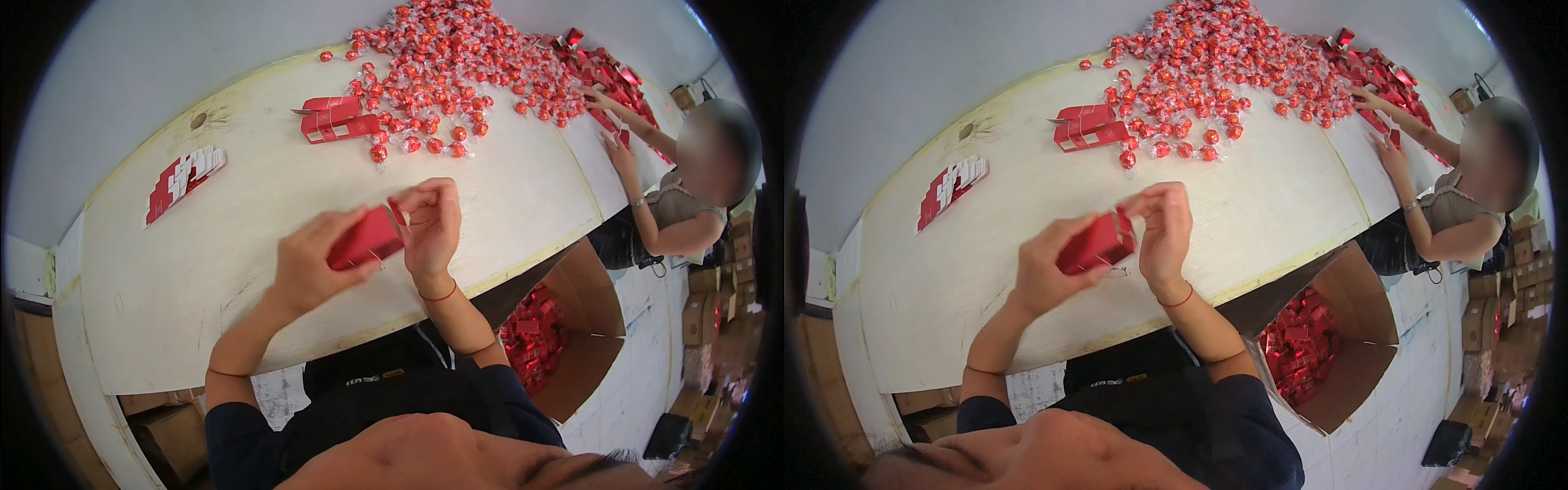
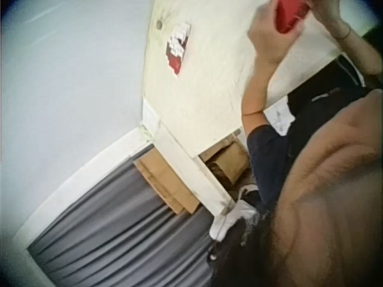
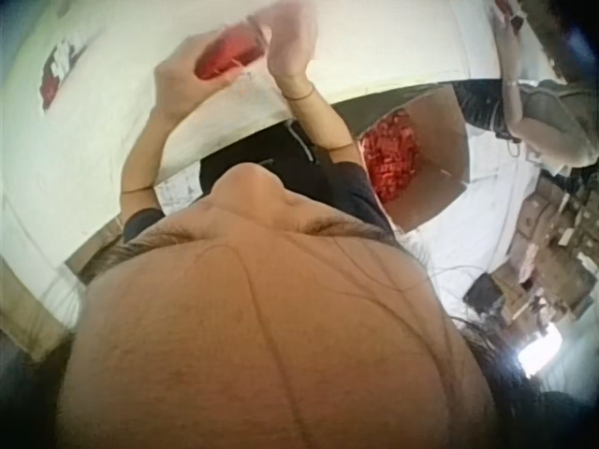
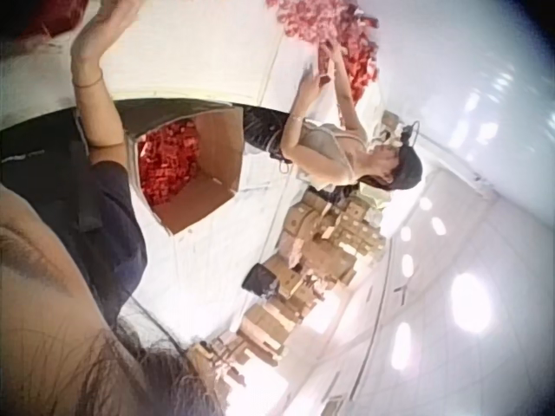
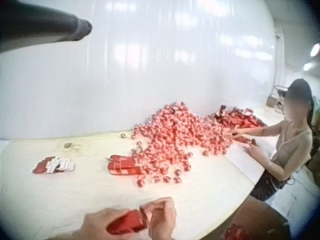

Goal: The person assembles small red cardboard boxes by folding flat pieces into rectangular shapes. They repeatedly pick up a flat piece, fold the sides, and place the finished box on the table. A second person is visible in the background handling wrapped candies.

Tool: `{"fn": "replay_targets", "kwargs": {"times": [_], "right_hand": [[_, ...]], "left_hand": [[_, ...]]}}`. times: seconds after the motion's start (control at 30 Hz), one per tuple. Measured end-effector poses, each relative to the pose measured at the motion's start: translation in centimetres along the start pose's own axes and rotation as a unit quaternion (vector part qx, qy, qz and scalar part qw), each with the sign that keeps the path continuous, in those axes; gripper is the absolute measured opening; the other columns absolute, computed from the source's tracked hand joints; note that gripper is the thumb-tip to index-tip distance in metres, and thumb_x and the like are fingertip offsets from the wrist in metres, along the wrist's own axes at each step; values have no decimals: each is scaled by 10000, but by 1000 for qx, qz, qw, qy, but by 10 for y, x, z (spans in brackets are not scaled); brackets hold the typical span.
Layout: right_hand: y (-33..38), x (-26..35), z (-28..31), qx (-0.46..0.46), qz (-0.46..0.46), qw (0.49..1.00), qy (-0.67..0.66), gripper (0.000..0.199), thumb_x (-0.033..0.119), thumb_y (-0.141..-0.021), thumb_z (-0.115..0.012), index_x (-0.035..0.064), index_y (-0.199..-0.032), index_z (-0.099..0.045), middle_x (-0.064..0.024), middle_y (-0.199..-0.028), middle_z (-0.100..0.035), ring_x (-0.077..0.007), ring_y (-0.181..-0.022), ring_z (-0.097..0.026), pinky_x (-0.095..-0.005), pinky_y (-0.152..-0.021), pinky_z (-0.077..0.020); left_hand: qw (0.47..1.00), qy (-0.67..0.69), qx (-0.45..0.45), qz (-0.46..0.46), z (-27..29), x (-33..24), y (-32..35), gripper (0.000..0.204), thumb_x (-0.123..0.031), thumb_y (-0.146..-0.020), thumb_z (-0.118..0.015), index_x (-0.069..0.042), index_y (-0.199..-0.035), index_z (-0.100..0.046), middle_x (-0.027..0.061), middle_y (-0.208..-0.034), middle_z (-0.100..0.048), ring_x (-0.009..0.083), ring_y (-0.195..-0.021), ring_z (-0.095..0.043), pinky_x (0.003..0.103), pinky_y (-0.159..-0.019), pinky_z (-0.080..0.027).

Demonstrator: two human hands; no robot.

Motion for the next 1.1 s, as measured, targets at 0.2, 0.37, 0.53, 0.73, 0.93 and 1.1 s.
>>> {"fn": "replay_targets", "kwargs": {"times": [0.2, 0.37, 0.53, 0.73, 0.93, 1.1], "right_hand": [[10, 10, -25, 188, 86, 969, 135, 433, -8, -822, -664, -17, -1236, -536, -188, -1275, -546, -304, -1250, -511, -426, -1040, -420], [8, 11, -22, 234, 96, 951, 177, 347, -8, -794, -691, -16, -1135, -626, -176, -1221, -581, -278, -1161, -551, -376, -992, -435], [8, 12, -20, 257, 112, 946, 164, 255, 12, -806, -691, -6, -1057, -650, -161, -1144, -611, -274, -1107, -569, -367, -951, -448], [4, 7, -12, 276, 137, 935, 175, 181, 19, -824, -682, 3, -1001, -645, -153, -1125, -616, -278, -1092, -570, -388, -953, -446], [10, 9, -20, 244, 53, 967, 47, 131, 2, -840, -678, 8, -944, -600, -204, -1136, -631, -362, -1261, -492, -480, -1058, -385], [8, 9, -18, 295, 81, 947, 96, 124, -4, -837, -689, 21, -907, -590, -209, -1130, -662, -407, -1308, -456, -504, -1089, -360]], "left_hand": [[942, 290, 29, 167, 20, 27, -6, 581, -98, -742, -804, -5, -1267, -575, 120, -1158, -651, 176, -1056, -622, 316, -931, -497], [927, 321, 94, 170, 31, 28, -7, 561, -93, -749, -803, -7, -1259, -585, 100, -1189, -634, 175, -1090, -603, 317, -966, -471], [931, 316, 106, 148, 33, 29, -6, 592, -99, -726, -825, -13, -1262, -588, 90, -1156, -644, 170, -1060, -611, 311, -943, -482], [975, 184, 82, 91, 35, 14, -6, 590, -114, -705, -836, -40, -1244, -609, 98, -1097, -661, 191, -988, -642, 315, -867, -514], [998, 47, 34, -2, 41, -4, -9, 608, -117, -661, -848, -66, -1224, -623, 109, -1045, -670, 254, -903, -667, 330, -785, -544], [996, 83, 37, 18, 42, -1, -6, 603, -117, -654, -849, -65, -1212, -626, 114, -1039, -668, 264, -902, -668, 333, -782, -546]]}}
Point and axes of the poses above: each hand's wrist, its own y-axis away from the middle knuckle, its own z-axis out of the back of the hand, x = y × z, the point moved 2 cm from there along -y, towards the middle knuckle
